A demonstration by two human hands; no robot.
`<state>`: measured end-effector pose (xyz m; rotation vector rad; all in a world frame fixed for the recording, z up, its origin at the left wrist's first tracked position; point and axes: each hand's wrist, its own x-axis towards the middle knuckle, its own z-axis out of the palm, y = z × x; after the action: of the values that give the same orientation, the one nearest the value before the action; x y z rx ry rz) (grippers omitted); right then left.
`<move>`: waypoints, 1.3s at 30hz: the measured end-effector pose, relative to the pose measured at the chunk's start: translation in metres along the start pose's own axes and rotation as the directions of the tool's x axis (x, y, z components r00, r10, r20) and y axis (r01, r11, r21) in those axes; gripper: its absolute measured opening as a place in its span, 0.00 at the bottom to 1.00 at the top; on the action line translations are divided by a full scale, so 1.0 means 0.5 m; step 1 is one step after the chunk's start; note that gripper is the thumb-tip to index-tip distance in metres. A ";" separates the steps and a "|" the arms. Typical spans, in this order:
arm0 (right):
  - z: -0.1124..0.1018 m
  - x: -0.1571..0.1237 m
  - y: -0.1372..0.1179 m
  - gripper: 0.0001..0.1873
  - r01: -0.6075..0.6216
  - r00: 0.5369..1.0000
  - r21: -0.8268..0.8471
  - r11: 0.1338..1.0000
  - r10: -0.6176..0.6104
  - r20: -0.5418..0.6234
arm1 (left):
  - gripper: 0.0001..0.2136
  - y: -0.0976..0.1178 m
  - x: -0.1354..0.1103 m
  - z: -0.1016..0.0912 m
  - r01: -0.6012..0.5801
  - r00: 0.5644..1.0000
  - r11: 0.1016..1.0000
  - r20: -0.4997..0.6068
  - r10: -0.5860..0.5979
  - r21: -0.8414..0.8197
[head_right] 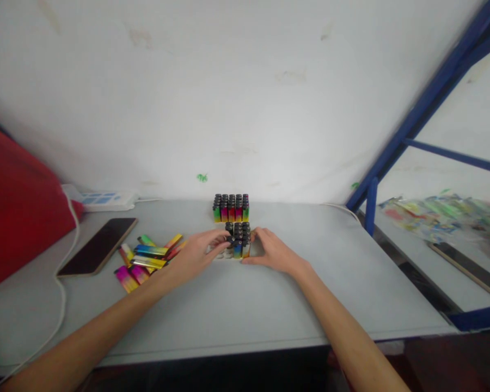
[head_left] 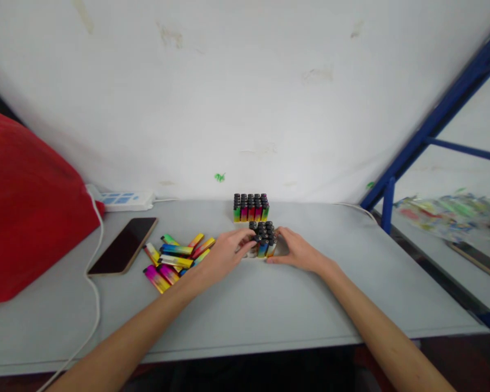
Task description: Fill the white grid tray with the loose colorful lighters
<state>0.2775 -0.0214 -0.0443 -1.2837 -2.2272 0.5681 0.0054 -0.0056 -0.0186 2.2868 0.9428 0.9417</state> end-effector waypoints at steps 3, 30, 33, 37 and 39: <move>0.001 0.000 0.002 0.29 -0.001 1.000 -0.007 1.000 0.001 0.000 | 0.10 0.002 0.000 0.001 0.044 0.999 0.999 -0.006 -0.044 -0.020; 0.003 -0.007 0.004 0.27 0.003 1.000 0.013 1.000 -0.004 0.017 | 0.21 -0.062 -0.193 -0.269 0.349 0.928 0.837 -0.277 -0.248 0.421; 0.001 -0.006 0.001 0.26 0.017 1.000 0.008 1.000 -0.017 0.020 | 0.26 -0.091 -0.218 -0.273 0.333 0.939 0.832 -0.232 -0.252 0.443; 0.002 -0.006 0.002 0.27 0.010 1.000 0.011 1.000 -0.010 0.002 | 0.29 -0.142 -0.222 -0.282 0.251 0.968 0.862 -0.126 -0.217 0.441; 0.003 -0.006 0.004 0.28 0.007 1.000 0.017 1.000 -0.007 -0.004 | 0.29 -0.161 -0.214 -0.293 0.254 0.965 0.881 -0.045 -0.258 0.398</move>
<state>0.2791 -0.0234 -0.0475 -1.2671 -2.2176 0.5804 -0.1933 -0.0089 -0.0205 2.4009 1.5105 0.6675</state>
